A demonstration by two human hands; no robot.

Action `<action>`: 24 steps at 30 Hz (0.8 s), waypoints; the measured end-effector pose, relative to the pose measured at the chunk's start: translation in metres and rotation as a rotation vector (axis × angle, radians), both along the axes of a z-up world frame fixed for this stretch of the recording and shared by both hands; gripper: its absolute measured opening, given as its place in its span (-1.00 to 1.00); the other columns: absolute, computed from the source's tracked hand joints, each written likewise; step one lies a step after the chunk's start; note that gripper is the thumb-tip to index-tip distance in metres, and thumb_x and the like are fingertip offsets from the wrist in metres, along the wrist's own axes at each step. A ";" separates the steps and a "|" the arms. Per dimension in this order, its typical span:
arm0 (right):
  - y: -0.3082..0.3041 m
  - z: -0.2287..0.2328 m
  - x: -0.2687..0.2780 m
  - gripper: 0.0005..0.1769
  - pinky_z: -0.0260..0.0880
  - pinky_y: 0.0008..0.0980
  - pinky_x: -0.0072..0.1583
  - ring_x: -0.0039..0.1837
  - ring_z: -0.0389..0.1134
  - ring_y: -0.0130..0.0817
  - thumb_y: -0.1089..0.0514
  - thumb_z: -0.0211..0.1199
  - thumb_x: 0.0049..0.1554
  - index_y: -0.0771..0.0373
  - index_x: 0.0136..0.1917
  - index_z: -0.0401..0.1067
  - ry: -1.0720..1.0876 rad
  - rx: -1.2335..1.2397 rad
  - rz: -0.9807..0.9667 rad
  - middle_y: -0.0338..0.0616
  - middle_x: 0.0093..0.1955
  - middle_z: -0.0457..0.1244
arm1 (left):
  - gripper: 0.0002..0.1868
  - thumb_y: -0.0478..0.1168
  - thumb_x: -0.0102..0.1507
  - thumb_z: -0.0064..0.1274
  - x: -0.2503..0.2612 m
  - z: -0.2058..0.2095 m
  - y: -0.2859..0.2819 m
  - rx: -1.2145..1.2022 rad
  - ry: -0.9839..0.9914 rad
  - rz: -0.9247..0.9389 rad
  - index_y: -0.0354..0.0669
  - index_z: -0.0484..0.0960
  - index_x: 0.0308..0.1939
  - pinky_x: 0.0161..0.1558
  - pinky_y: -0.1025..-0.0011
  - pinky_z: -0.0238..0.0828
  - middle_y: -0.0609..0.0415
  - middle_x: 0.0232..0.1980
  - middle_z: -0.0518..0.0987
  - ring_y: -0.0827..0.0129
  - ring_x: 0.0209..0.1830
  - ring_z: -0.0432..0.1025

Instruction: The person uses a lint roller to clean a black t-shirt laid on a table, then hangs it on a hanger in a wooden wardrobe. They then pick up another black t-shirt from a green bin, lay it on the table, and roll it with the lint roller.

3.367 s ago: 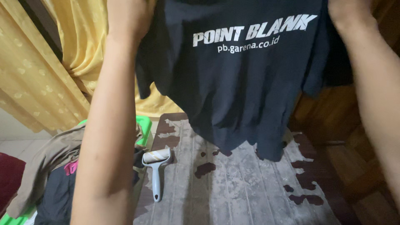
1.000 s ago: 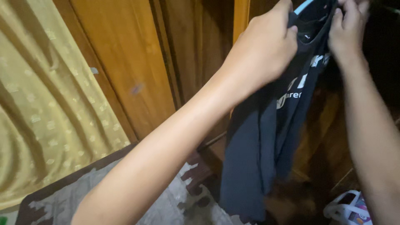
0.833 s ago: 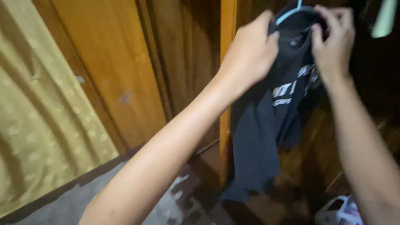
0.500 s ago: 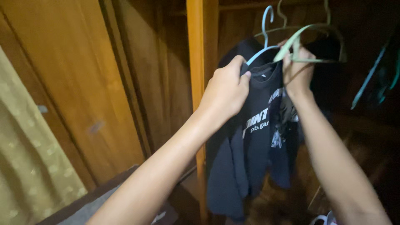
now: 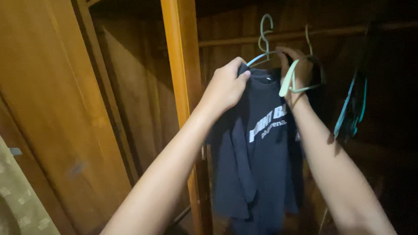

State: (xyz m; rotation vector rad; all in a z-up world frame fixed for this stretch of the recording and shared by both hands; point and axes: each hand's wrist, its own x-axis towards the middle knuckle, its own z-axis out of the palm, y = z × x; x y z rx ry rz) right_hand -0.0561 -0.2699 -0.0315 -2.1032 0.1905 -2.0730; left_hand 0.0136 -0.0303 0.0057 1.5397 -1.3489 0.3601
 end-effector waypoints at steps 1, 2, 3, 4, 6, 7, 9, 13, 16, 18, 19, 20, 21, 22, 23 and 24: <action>-0.009 0.001 0.004 -0.83 0.40 -0.18 0.16 0.10 0.46 0.01 0.17 0.31 0.26 0.25 0.08 0.62 0.015 0.086 -0.017 0.09 0.06 0.42 | -0.75 -0.15 0.29 0.04 0.003 0.001 -0.008 -0.010 -0.010 0.007 -0.23 0.58 -0.05 -0.04 0.13 0.46 -0.28 -0.18 0.65 -0.14 -0.10 0.56; -0.019 0.002 0.010 -0.81 0.40 -0.19 0.13 0.06 0.46 -0.01 0.15 0.32 0.25 0.24 0.09 0.62 0.030 0.173 -0.035 0.08 0.04 0.43 | -0.75 -0.15 0.29 0.04 0.005 0.001 -0.016 -0.020 -0.020 0.014 -0.22 0.58 -0.05 -0.02 0.13 0.46 -0.28 -0.16 0.66 -0.15 -0.08 0.56; -0.029 0.003 0.016 -0.80 0.40 -0.20 0.10 0.02 0.46 -0.03 0.14 0.32 0.23 0.22 0.09 0.62 0.045 0.261 -0.054 0.07 0.02 0.43 | -0.75 -0.14 0.28 0.05 0.005 0.002 -0.024 -0.027 -0.031 0.019 -0.21 0.58 -0.04 -0.01 0.12 0.46 -0.28 -0.14 0.66 -0.15 -0.05 0.56; -0.039 0.005 0.021 -0.80 0.40 -0.21 0.14 0.06 0.47 -0.05 0.16 0.31 0.24 0.25 0.10 0.61 0.023 0.215 -0.014 0.07 0.04 0.43 | -0.74 -0.14 0.29 0.04 0.004 0.001 -0.031 -0.006 -0.027 0.046 -0.20 0.58 -0.03 0.00 0.10 0.46 -0.28 -0.13 0.66 -0.16 -0.04 0.55; -0.056 0.008 0.032 -0.81 0.42 -0.24 0.22 0.14 0.50 -0.09 0.21 0.30 0.25 0.29 0.11 0.60 -0.022 0.119 0.065 0.09 0.07 0.44 | -0.74 -0.13 0.29 0.03 0.001 0.004 -0.042 0.032 -0.018 0.100 -0.18 0.58 -0.01 0.02 0.06 0.45 -0.28 -0.09 0.66 -0.19 0.00 0.53; -0.066 0.006 0.037 -0.80 0.43 -0.24 0.20 0.12 0.50 -0.08 0.21 0.30 0.22 0.29 0.09 0.61 -0.022 0.147 0.047 0.09 0.06 0.44 | -0.73 -0.13 0.29 0.02 -0.001 0.004 -0.048 0.049 -0.001 0.120 -0.17 0.57 0.01 0.03 0.05 0.45 -0.29 -0.09 0.65 -0.19 0.01 0.53; -0.087 0.002 0.046 -0.79 0.44 -0.24 0.14 0.08 0.50 -0.07 0.22 0.30 0.18 0.30 0.07 0.61 -0.020 0.200 0.013 0.10 0.04 0.44 | -0.71 -0.12 0.29 -0.01 -0.006 0.002 -0.060 0.081 0.035 0.162 -0.14 0.55 0.05 0.04 0.02 0.45 -0.30 -0.08 0.64 -0.21 0.01 0.52; -0.121 -0.008 0.054 -0.80 0.42 -0.20 0.11 0.06 0.48 -0.02 0.21 0.36 0.15 0.31 0.03 0.63 0.079 0.173 -0.028 0.16 0.00 0.42 | -0.67 -0.13 0.30 -0.02 -0.012 -0.009 -0.075 0.099 0.046 0.188 -0.18 0.54 0.08 0.07 -0.02 0.43 -0.34 -0.04 0.63 -0.26 0.03 0.51; -0.144 -0.022 0.061 -0.80 0.41 -0.20 0.12 0.06 0.48 -0.05 0.21 0.34 0.14 0.31 0.02 0.63 0.120 0.156 0.018 0.13 0.00 0.43 | -0.66 -0.13 0.29 -0.01 -0.010 -0.016 -0.086 0.136 0.045 0.210 -0.20 0.54 0.10 0.08 -0.04 0.43 -0.36 -0.03 0.63 -0.27 0.04 0.50; -0.159 -0.029 0.064 -0.79 0.41 -0.21 0.14 0.06 0.49 -0.06 0.21 0.32 0.13 0.31 0.01 0.63 0.223 0.137 0.054 0.12 -0.01 0.44 | -0.66 -0.13 0.28 0.01 -0.007 -0.018 -0.092 0.187 0.060 0.238 -0.21 0.55 0.08 0.07 -0.04 0.42 -0.35 -0.01 0.62 -0.26 0.05 0.50; -0.165 -0.037 0.067 -0.79 0.42 -0.23 0.15 0.08 0.49 -0.08 0.21 0.29 0.17 0.31 0.04 0.62 0.202 0.155 0.073 0.11 0.01 0.43 | -0.67 -0.14 0.28 0.01 -0.006 -0.021 -0.096 0.189 0.055 0.248 -0.22 0.56 0.07 0.07 -0.04 0.43 -0.35 -0.01 0.62 -0.26 0.05 0.50; -0.171 -0.042 0.070 -0.79 0.42 -0.24 0.16 0.09 0.49 -0.10 0.20 0.26 0.20 0.30 0.06 0.61 0.181 0.174 0.092 0.11 0.02 0.43 | -0.68 -0.15 0.28 0.00 -0.005 -0.023 -0.098 0.192 0.050 0.258 -0.22 0.57 0.06 0.07 -0.04 0.44 -0.35 -0.02 0.63 -0.26 0.04 0.51; -0.176 -0.045 0.073 -0.78 0.43 -0.26 0.17 0.10 0.49 -0.12 0.19 0.23 0.24 0.30 0.09 0.60 0.157 0.191 0.109 0.10 0.04 0.42 | -0.69 -0.16 0.28 0.00 -0.005 -0.024 -0.099 0.193 0.041 0.267 -0.22 0.58 0.04 0.08 -0.04 0.44 -0.34 -0.02 0.64 -0.25 0.04 0.52; -0.177 -0.047 0.075 -0.77 0.42 -0.25 0.19 0.13 0.49 -0.11 0.20 0.23 0.24 0.30 0.11 0.59 0.155 0.192 0.117 0.11 0.06 0.42 | -0.69 -0.15 0.27 0.02 -0.006 -0.025 -0.098 0.184 0.047 0.270 -0.23 0.58 0.03 0.08 -0.03 0.44 -0.35 -0.03 0.64 -0.26 0.04 0.52; -0.176 -0.048 0.078 -0.75 0.40 -0.25 0.21 0.15 0.48 -0.11 0.20 0.24 0.23 0.30 0.13 0.59 0.157 0.189 0.124 0.11 0.08 0.43 | -0.68 -0.14 0.27 0.03 -0.007 -0.028 -0.096 0.173 0.058 0.271 -0.23 0.58 0.03 0.09 -0.02 0.44 -0.35 -0.04 0.64 -0.26 0.03 0.52; -0.173 -0.049 0.080 -0.73 0.39 -0.25 0.23 0.17 0.47 -0.10 0.20 0.24 0.22 0.31 0.16 0.58 0.159 0.186 0.130 0.11 0.10 0.43 | -0.67 -0.13 0.26 0.05 -0.010 -0.030 -0.093 0.161 0.069 0.272 -0.24 0.58 0.02 0.09 -0.02 0.44 -0.36 -0.05 0.64 -0.26 0.03 0.52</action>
